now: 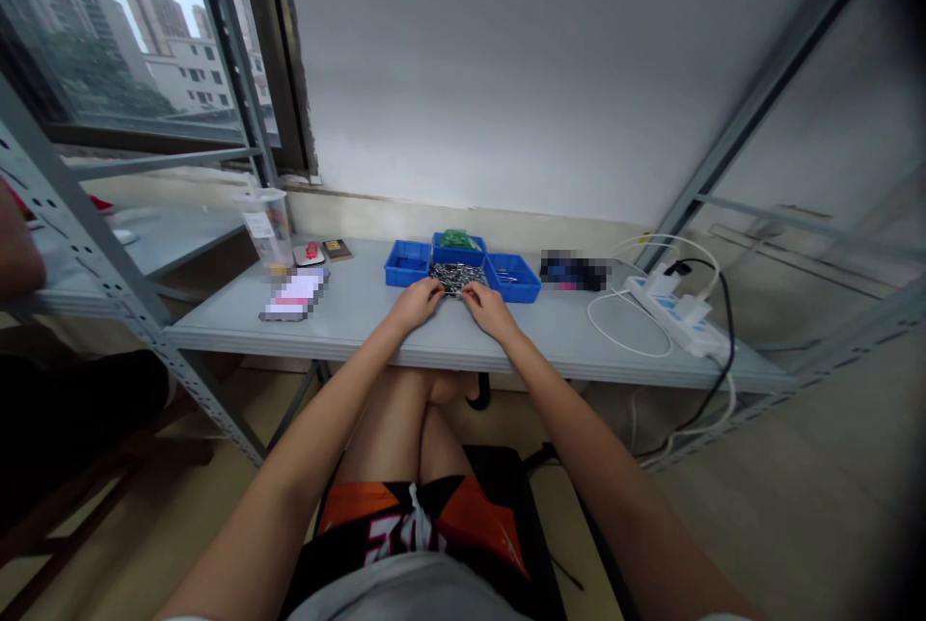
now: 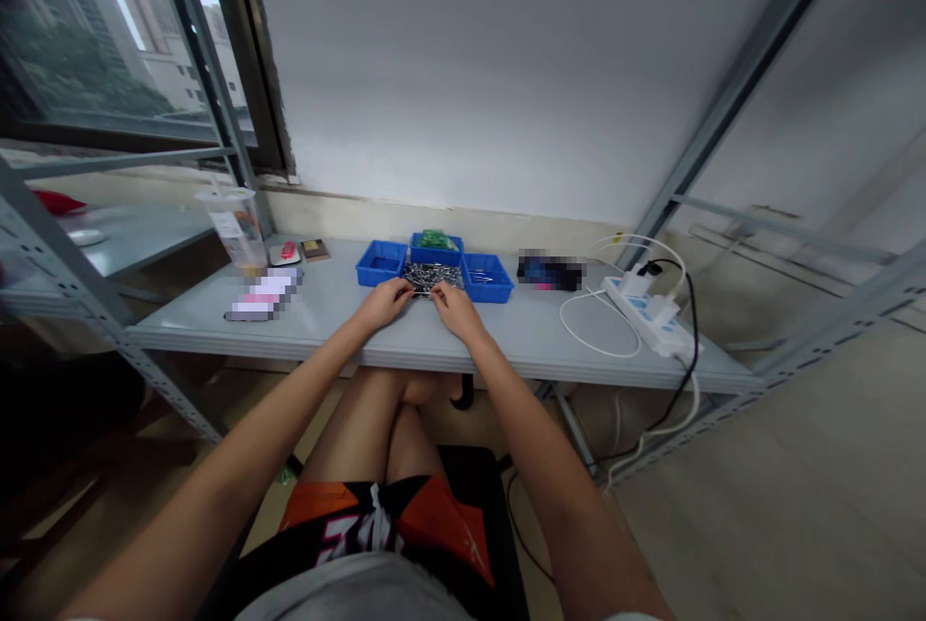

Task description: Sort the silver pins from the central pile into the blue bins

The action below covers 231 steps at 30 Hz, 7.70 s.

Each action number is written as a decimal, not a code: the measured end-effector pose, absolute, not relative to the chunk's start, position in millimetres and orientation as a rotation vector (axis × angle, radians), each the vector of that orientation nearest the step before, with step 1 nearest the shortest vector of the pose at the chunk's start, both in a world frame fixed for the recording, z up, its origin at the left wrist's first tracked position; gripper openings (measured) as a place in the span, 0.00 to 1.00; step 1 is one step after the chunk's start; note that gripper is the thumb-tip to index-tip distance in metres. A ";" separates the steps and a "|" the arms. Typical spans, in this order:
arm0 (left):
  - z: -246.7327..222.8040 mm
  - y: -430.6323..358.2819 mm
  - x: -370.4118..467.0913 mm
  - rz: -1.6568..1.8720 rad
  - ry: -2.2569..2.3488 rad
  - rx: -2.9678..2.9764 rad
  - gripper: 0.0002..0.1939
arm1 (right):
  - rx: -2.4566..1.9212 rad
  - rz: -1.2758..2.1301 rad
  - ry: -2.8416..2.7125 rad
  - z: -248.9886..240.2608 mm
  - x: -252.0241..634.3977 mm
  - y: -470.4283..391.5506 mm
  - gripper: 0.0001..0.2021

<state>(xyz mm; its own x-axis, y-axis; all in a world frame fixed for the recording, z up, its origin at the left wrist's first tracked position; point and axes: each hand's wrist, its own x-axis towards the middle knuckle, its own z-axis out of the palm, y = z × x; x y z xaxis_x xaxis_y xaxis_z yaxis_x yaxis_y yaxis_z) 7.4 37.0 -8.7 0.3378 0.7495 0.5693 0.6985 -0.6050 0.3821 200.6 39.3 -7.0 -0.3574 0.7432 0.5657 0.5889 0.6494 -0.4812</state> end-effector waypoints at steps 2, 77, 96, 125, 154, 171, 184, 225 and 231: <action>-8.5 36.6 7.5 1.127 1.362 2.513 0.09 | -1.036 0.251 -2.072 -7.2 200.5 39.7 0.08; -8.1 36.6 8.1 1.128 1.385 2.503 0.09 | -1.057 0.242 -2.086 -6.2 200.4 39.2 0.06; -8.4 36.6 7.9 1.114 1.393 2.491 0.09 | -1.064 0.242 -2.090 -5.2 199.9 37.7 0.07; -7.9 36.6 8.1 1.106 1.392 2.509 0.09 | -1.046 0.258 -2.077 -7.2 200.6 39.8 0.07; -7.1 35.6 8.2 1.132 1.375 2.499 0.09 | -1.051 0.255 -2.084 -4.3 199.8 37.1 0.07; -6.3 34.2 8.2 1.112 1.398 2.498 0.09 | -1.073 0.259 -2.087 -5.4 200.1 38.1 0.07; -7.2 35.6 8.0 1.151 1.365 2.506 0.08 | -1.048 0.269 -2.077 -5.6 200.4 38.1 0.08; -3.2 30.8 9.4 1.128 1.393 2.481 0.10 | -1.104 0.279 -2.113 -5.6 201.0 38.0 0.10; -5.1 32.2 9.4 1.126 1.393 2.485 0.10 | -1.114 0.274 -2.107 -5.9 200.4 37.5 0.09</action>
